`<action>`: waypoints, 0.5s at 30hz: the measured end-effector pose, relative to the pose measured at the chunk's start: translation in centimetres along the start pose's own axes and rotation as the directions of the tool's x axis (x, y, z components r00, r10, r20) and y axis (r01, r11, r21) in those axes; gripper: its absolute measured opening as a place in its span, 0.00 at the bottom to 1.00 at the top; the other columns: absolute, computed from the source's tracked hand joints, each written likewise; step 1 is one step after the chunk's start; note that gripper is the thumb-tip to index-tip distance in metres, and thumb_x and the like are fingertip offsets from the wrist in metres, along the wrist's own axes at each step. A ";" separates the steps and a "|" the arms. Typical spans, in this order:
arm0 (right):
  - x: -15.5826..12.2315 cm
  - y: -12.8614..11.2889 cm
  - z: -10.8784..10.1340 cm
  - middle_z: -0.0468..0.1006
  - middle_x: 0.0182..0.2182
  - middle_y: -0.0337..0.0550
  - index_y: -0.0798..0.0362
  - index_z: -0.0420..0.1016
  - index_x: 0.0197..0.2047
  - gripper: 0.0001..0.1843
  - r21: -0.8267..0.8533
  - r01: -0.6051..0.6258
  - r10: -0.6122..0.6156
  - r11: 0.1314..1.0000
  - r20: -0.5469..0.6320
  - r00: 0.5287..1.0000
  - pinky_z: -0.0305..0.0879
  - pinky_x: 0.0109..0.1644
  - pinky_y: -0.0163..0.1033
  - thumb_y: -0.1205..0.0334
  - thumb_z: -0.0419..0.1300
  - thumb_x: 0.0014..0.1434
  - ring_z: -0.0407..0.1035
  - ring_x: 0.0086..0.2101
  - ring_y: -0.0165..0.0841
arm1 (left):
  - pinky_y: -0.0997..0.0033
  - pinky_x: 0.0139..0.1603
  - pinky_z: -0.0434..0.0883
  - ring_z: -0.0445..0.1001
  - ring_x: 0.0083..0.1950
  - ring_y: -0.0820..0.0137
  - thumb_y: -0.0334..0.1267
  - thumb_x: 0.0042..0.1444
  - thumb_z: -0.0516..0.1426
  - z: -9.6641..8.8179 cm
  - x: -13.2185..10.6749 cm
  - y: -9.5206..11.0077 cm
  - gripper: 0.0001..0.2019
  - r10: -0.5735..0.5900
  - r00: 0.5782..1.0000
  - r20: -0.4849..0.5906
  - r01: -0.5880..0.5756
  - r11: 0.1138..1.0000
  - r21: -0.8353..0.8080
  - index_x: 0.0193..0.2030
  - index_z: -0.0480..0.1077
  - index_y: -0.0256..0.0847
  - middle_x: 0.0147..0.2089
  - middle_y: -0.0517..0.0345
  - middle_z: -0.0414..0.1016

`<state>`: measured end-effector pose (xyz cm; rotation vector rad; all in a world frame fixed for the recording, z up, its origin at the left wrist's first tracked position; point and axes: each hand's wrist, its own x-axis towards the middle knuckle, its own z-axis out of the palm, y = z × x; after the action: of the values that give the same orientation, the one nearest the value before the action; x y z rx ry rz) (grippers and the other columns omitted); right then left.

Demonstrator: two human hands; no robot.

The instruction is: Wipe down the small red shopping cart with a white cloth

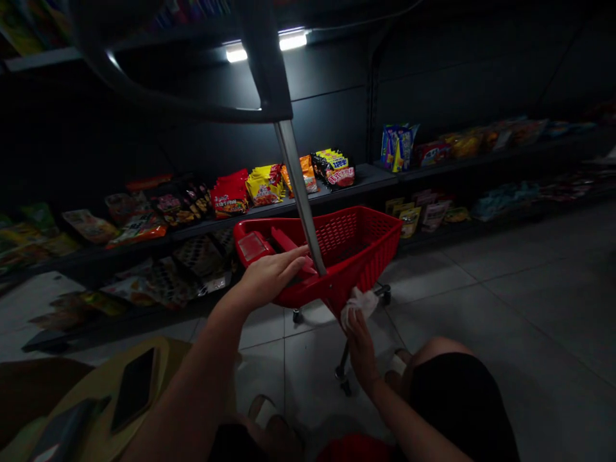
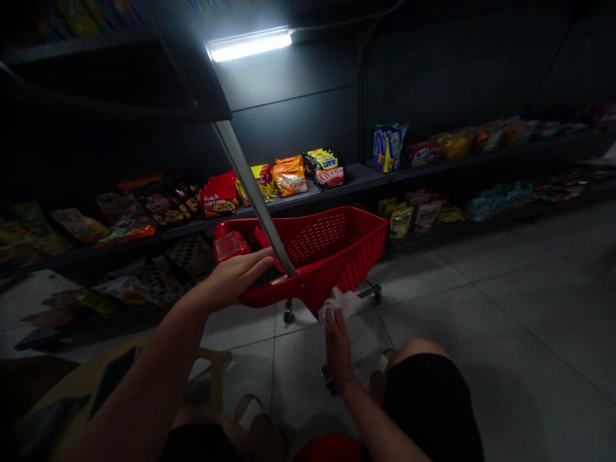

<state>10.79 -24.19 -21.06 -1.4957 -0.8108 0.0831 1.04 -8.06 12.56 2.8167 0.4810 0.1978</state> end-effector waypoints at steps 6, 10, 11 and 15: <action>3.0 -9.3 2.1 0.39 0.74 0.43 0.44 0.47 0.73 0.32 -0.018 0.048 -0.048 0.999 0.009 0.999 0.41 0.71 0.63 0.58 0.48 0.69 0.31 0.71 0.44 | 0.63 0.62 0.66 0.71 0.63 0.62 0.58 0.67 0.41 0.7 1.8 0.0 0.27 -0.063 0.998 -0.028 0.064 0.997 0.046 0.63 0.68 0.56 0.63 0.67 0.72; 5.1 -9.5 2.9 0.43 0.73 0.41 0.44 0.58 0.69 0.28 -0.067 0.147 -0.146 0.987 0.012 0.989 0.40 0.72 0.61 0.60 0.49 0.68 0.30 0.71 0.44 | 0.64 0.61 0.66 0.73 0.61 0.62 0.59 0.67 0.40 1.1 1.8 0.7 0.28 -0.053 0.999 -0.007 0.053 0.997 0.062 0.59 0.72 0.53 0.59 0.64 0.76; 4.5 -7.6 2.9 0.47 0.72 0.42 0.44 0.62 0.67 0.26 -0.075 0.126 -0.127 0.989 0.000 0.992 0.42 0.72 0.61 0.60 0.48 0.68 0.33 0.71 0.43 | 0.64 0.60 0.67 0.73 0.61 0.62 0.59 0.67 0.40 1.1 1.7 0.8 0.28 -0.057 0.998 0.000 0.057 0.996 0.073 0.59 0.73 0.53 0.59 0.64 0.76; -0.3 2.1 2.5 0.61 0.66 0.48 0.45 0.59 0.69 0.27 -0.028 -0.118 0.114 0.993 -0.128 0.985 0.53 0.68 0.62 0.53 0.45 0.69 0.48 0.69 0.43 | 0.65 0.57 0.68 0.75 0.58 0.62 0.58 0.66 0.40 0.8 1.6 1.2 0.28 -0.068 0.998 0.015 0.065 0.991 0.114 0.56 0.74 0.54 0.57 0.65 0.77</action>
<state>10.19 -21.97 -23.37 -1.5650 -0.6262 0.0607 2.99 -8.76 12.32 2.9049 0.5990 0.1344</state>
